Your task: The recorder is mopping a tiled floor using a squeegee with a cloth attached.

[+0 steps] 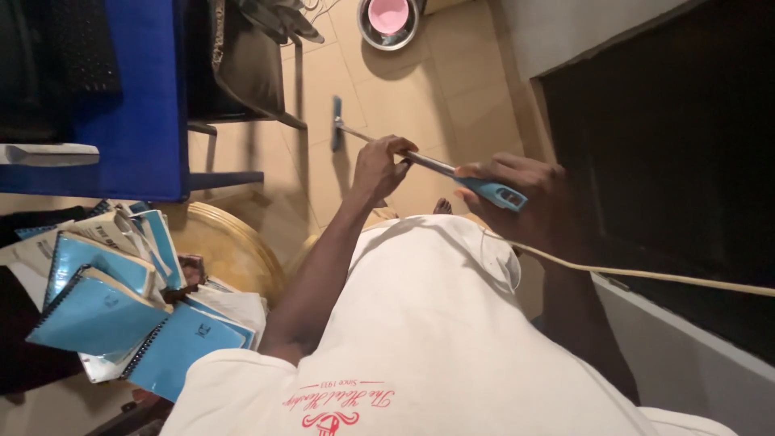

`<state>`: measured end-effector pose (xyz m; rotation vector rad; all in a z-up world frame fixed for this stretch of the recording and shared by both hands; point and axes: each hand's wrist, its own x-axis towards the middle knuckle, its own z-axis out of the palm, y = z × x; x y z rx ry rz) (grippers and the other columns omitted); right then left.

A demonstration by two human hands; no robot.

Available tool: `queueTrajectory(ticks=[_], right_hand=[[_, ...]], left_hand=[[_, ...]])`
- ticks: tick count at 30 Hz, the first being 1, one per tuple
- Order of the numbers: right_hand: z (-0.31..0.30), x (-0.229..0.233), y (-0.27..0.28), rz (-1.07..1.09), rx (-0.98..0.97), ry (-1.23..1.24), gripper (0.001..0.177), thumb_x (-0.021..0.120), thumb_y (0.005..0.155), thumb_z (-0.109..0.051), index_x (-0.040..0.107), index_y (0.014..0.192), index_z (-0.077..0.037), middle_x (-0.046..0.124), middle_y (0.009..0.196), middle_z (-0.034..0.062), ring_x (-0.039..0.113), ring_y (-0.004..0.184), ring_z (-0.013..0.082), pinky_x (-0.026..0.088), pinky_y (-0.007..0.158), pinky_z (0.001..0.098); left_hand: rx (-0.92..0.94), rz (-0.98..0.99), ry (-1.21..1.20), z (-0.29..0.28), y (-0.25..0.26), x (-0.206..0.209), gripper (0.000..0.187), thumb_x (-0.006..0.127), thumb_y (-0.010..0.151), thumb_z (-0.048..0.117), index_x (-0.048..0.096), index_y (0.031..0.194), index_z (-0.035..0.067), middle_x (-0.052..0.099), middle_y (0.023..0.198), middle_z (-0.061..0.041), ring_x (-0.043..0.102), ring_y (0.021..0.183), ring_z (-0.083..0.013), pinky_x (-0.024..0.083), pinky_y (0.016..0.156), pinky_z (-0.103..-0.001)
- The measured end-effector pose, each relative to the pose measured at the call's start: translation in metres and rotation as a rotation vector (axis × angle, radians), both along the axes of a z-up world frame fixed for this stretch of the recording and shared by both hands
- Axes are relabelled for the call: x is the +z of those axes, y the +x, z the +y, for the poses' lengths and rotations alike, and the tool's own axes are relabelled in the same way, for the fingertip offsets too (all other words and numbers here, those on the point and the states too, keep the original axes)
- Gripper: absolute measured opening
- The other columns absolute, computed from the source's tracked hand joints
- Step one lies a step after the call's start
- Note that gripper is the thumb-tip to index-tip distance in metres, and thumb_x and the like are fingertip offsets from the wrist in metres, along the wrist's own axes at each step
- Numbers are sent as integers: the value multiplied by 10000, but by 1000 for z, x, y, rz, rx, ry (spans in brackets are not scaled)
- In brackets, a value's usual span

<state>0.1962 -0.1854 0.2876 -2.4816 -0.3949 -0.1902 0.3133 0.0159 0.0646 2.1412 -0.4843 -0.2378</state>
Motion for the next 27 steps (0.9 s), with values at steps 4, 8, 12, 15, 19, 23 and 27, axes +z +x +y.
queueTrajectory(ticks=[4, 8, 12, 15, 19, 23, 27], right_hand=[[3, -27, 1, 55, -91, 34, 277, 825, 891, -282, 778, 1083, -88, 691, 820, 106, 703, 705, 268, 538, 608, 383], [6, -32, -11, 22, -161, 72, 278, 809, 892, -272, 762, 1097, -90, 723, 899, 104, 721, 753, 256, 555, 630, 357], [6, -22, -28, 118, -333, -37, 309, 826, 857, -263, 790, 1109, -88, 710, 824, 125, 708, 709, 283, 534, 600, 389], [-7, -21, -41, -22, -341, -43, 273, 801, 889, -234, 782, 1110, -75, 738, 917, 110, 722, 765, 261, 554, 648, 359], [-28, -11, -43, -12, -405, -64, 286, 827, 884, -286, 791, 1045, -51, 739, 849, 114, 711, 679, 247, 530, 577, 355], [-58, -6, -37, -78, -389, -24, 285, 797, 908, -306, 801, 1046, -56, 761, 881, 104, 726, 681, 218, 542, 577, 327], [-93, -15, -25, -102, -311, 55, 282, 810, 938, -313, 789, 1053, -56, 779, 923, 101, 760, 711, 201, 575, 579, 296]], left_hand=[[33, -26, -3, 0, 15, -23, 230, 756, 799, 84, 795, 1021, 128, 790, 983, -61, 756, 921, -252, 590, 850, -381], [-89, 13, 37, -21, 24, -41, 214, 785, 795, 111, 791, 1009, 117, 774, 973, -88, 743, 886, -272, 592, 808, -394], [-259, 10, -16, -59, 22, -51, 224, 765, 773, 87, 785, 994, 118, 783, 975, -85, 747, 908, -276, 596, 807, -397], [-390, 5, -32, -87, 22, -51, 269, 739, 760, 58, 784, 1019, 119, 790, 996, -86, 760, 937, -278, 604, 849, -392], [-435, -72, -27, -108, 20, -23, 314, 758, 731, 46, 784, 1039, 101, 765, 1019, -123, 725, 954, -321, 580, 819, -422], [-421, -38, -30, -123, 27, -10, 327, 761, 742, 62, 786, 1063, 122, 781, 1058, -86, 739, 976, -295, 593, 853, -403], [-323, -18, 59, -135, 34, -6, 280, 782, 788, 111, 792, 1066, 144, 778, 1081, -63, 734, 990, -279, 579, 860, -408]])
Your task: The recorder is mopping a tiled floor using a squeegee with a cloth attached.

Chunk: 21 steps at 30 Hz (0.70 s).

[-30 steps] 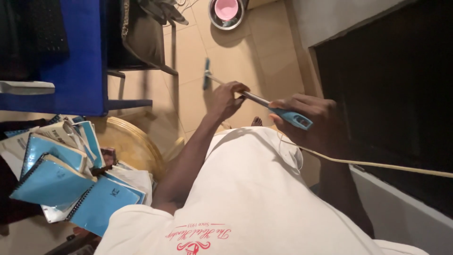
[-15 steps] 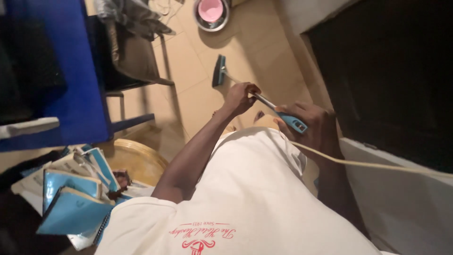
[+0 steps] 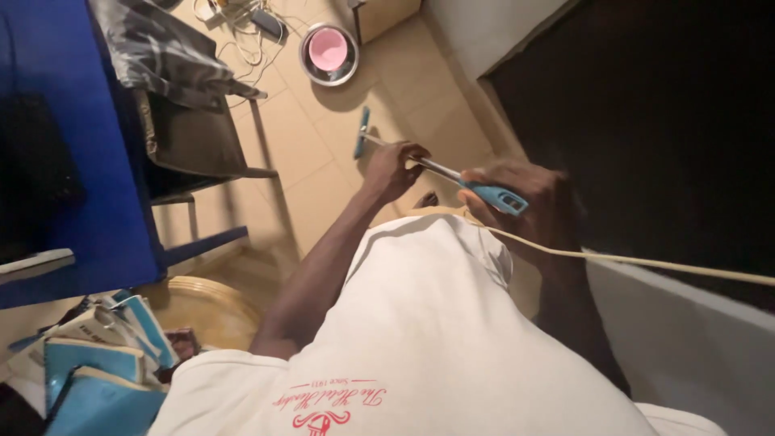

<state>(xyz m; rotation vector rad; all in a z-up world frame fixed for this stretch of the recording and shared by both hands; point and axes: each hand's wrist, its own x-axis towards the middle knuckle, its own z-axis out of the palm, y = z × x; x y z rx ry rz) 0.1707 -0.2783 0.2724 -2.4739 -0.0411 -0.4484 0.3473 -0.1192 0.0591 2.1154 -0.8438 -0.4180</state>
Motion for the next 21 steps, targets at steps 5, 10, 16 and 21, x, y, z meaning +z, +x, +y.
queueTrajectory(ticks=[5, 10, 16, 21], right_hand=[[-35, 7, 21, -51, 51, 11, 263, 818, 936, -266, 765, 1047, -34, 770, 931, 115, 774, 789, 225, 598, 650, 318], [-77, -17, 25, -73, 50, 30, 228, 818, 915, -222, 768, 1020, -26, 772, 913, 122, 768, 783, 244, 591, 643, 330], [-120, -30, 1, 66, -67, 12, 271, 796, 923, -278, 772, 1015, -24, 775, 881, 117, 767, 721, 219, 591, 602, 316], [-151, -23, -22, 45, -135, 39, 255, 780, 941, -275, 777, 1030, -37, 772, 867, 116, 756, 696, 200, 595, 620, 311]], left_hand=[[6, -42, -72, -26, 17, 18, 301, 795, 810, 140, 766, 1109, 118, 755, 1085, -85, 731, 1005, -291, 579, 859, -411], [-23, -100, -32, -72, 16, 8, 345, 813, 798, 214, 763, 1122, 108, 752, 1089, -103, 718, 999, -328, 572, 862, -431], [-130, -82, -45, -135, -14, 0, 331, 804, 821, 223, 768, 1124, 94, 732, 1126, -143, 698, 1007, -373, 559, 880, -461], [-269, -38, -9, -171, -29, 20, 293, 752, 880, 210, 735, 1147, 91, 736, 1098, -135, 712, 959, -359, 567, 842, -463]])
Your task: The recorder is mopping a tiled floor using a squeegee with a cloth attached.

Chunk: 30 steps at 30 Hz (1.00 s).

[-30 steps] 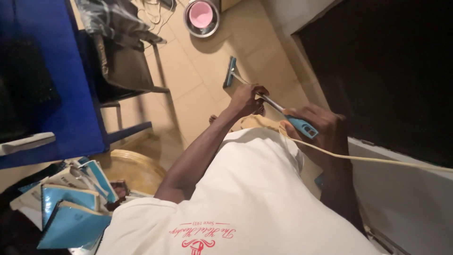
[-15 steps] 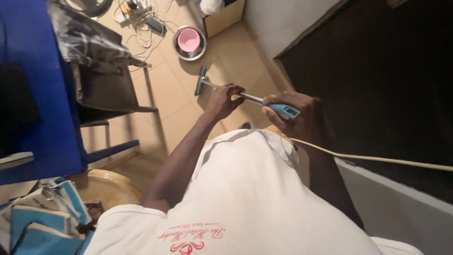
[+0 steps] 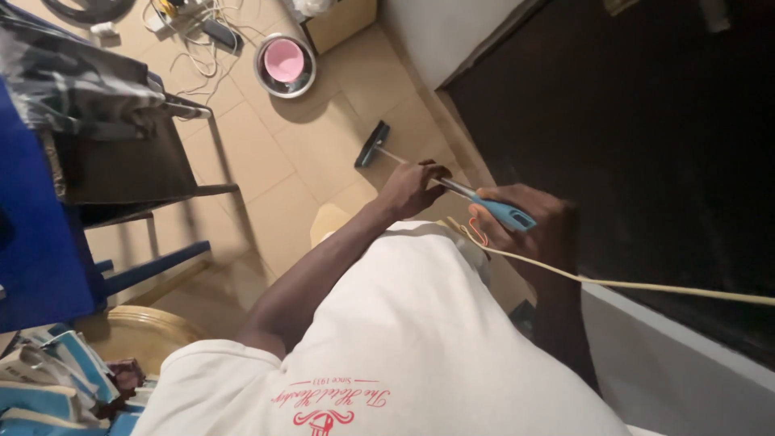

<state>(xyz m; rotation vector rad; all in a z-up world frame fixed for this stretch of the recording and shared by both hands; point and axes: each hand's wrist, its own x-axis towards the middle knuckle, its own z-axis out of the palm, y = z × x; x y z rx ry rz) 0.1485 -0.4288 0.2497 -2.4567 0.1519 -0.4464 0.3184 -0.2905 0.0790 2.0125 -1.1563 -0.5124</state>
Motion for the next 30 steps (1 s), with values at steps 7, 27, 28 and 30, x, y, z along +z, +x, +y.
queueTrajectory(ticks=[7, 27, 28, 30], right_hand=[[-17, 6, 15, -35, 25, 19, 244, 782, 956, -218, 751, 1049, 6, 758, 861, 143, 760, 699, 208, 601, 587, 288], [9, -34, 129, 61, -250, 136, 262, 786, 881, -203, 744, 1083, -42, 760, 959, 141, 745, 808, 240, 578, 669, 361], [10, -36, 126, 65, -268, 141, 262, 786, 881, -203, 744, 1083, -42, 760, 959, 141, 745, 808, 240, 578, 669, 361], [15, -41, 120, 161, -320, 184, 287, 790, 876, -241, 753, 1095, -58, 762, 926, 120, 753, 789, 229, 578, 672, 356]], left_hand=[[-22, -66, -92, -16, 21, 14, 260, 759, 853, 178, 735, 1090, 75, 728, 1030, -136, 704, 923, -368, 566, 786, -471], [-161, -213, -136, -45, 163, -37, 206, 651, 804, -18, 755, 976, 27, 728, 951, -169, 710, 820, -381, 565, 674, -465], [-178, -207, -133, -45, 162, -41, 206, 651, 804, -18, 755, 976, 27, 728, 951, -169, 710, 820, -381, 565, 674, -465], [-183, -194, -98, -42, 160, -47, 235, 648, 807, -16, 761, 1008, 28, 725, 991, -170, 710, 823, -372, 582, 681, -455]])
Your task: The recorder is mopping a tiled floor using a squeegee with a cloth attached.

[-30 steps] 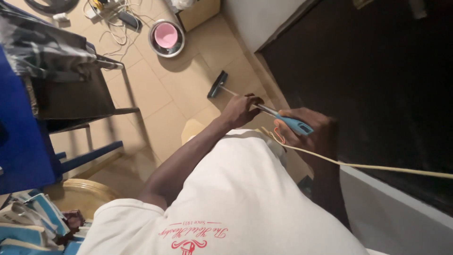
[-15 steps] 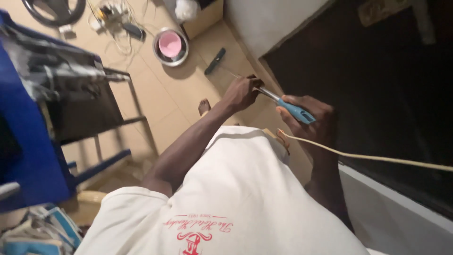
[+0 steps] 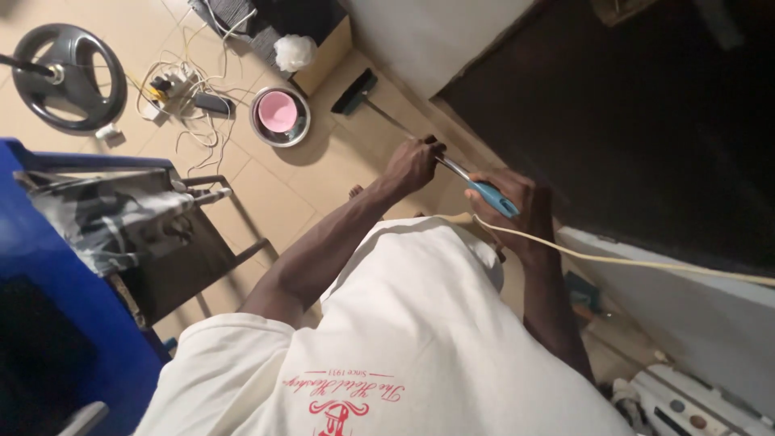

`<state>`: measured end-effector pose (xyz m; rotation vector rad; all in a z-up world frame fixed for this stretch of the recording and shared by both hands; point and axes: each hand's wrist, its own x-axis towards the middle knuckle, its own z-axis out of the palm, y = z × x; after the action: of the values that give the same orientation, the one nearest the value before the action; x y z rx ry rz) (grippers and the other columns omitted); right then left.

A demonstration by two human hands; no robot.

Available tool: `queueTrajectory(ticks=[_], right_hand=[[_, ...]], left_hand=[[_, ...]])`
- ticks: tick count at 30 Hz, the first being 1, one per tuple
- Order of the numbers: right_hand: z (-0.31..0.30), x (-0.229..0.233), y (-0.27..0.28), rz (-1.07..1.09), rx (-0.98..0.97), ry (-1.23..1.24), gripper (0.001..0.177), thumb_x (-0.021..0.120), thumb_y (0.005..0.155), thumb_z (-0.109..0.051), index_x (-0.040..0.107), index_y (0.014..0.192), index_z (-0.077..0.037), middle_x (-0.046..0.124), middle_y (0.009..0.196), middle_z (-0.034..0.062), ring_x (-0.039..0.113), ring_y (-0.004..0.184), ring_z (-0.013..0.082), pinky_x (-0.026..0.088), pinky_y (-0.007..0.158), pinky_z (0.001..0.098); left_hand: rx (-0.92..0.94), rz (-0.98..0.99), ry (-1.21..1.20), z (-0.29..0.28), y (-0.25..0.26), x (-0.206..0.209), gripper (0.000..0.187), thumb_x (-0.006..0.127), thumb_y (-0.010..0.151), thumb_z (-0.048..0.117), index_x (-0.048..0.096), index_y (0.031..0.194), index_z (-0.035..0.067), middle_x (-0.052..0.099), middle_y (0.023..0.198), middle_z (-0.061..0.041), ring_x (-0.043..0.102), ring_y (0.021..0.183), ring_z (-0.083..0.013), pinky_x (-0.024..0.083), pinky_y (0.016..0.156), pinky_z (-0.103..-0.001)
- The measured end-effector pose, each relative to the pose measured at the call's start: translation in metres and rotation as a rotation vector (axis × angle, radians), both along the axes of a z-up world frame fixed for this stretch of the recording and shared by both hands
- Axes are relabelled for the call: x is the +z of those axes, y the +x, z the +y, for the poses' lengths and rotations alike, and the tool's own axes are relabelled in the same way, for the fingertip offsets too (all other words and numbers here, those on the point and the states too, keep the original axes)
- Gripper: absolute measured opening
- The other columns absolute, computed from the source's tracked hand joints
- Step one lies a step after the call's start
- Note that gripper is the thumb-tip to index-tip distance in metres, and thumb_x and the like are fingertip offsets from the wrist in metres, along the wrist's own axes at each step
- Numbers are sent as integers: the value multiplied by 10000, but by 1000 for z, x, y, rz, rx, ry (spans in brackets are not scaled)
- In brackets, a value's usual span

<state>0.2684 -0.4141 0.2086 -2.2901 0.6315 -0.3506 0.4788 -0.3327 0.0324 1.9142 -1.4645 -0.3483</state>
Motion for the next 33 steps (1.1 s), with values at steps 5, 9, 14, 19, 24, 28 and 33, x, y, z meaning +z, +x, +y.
queueTrajectory(ticks=[5, 9, 14, 19, 24, 28, 33], right_hand=[[14, 5, -27, 37, -19, -88, 286, 802, 913, -273, 750, 1101, -64, 771, 974, 105, 759, 820, 221, 591, 711, 339], [24, 33, -40, 136, -77, -210, 298, 831, 856, -265, 759, 1070, -71, 788, 975, 92, 764, 815, 223, 596, 701, 353], [26, 60, -63, 209, -100, -167, 320, 850, 855, -278, 761, 1079, -67, 784, 978, 105, 768, 791, 225, 602, 679, 344], [24, 73, -95, 144, -42, -248, 322, 834, 816, -230, 769, 1083, -62, 788, 1001, 118, 778, 821, 233, 618, 691, 341], [25, 83, -112, -7, 95, -204, 271, 832, 862, -246, 771, 1042, -54, 792, 912, 97, 766, 718, 196, 591, 620, 306], [18, 72, -122, -83, 237, -274, 264, 838, 858, -261, 759, 1001, -54, 779, 926, 111, 763, 758, 223, 589, 649, 311], [24, 62, -138, -353, 320, -250, 325, 811, 933, -292, 695, 1072, -23, 744, 984, 108, 748, 872, 271, 580, 753, 360]], left_hand=[[-127, 31, 59, 1, -19, 10, 193, 684, 850, 28, 758, 1028, 28, 723, 1032, -166, 715, 859, -370, 584, 720, -460], [-205, 119, -3, -5, -48, 7, 228, 675, 829, 24, 754, 1043, 32, 725, 1025, -165, 715, 830, -365, 585, 677, -454], [-258, 104, -6, -9, -80, 17, 164, 676, 866, 29, 757, 1007, 46, 731, 996, -157, 712, 838, -362, 567, 692, -468], [-298, 81, -43, 6, -104, 69, 147, 721, 835, 74, 761, 976, 65, 725, 958, -152, 700, 885, -362, 555, 709, -464], [-194, 76, 53, 35, -127, 92, 139, 739, 831, 82, 761, 968, 81, 724, 991, -128, 704, 906, -345, 552, 716, -458], [-68, 109, 146, 57, -142, 89, 178, 736, 832, 88, 757, 1009, 84, 718, 1000, -123, 697, 883, -342, 551, 725, -459], [69, 107, 101, 81, -164, 60, 194, 742, 816, 90, 763, 1009, 97, 724, 996, -106, 707, 930, -345, 562, 781, -446]])
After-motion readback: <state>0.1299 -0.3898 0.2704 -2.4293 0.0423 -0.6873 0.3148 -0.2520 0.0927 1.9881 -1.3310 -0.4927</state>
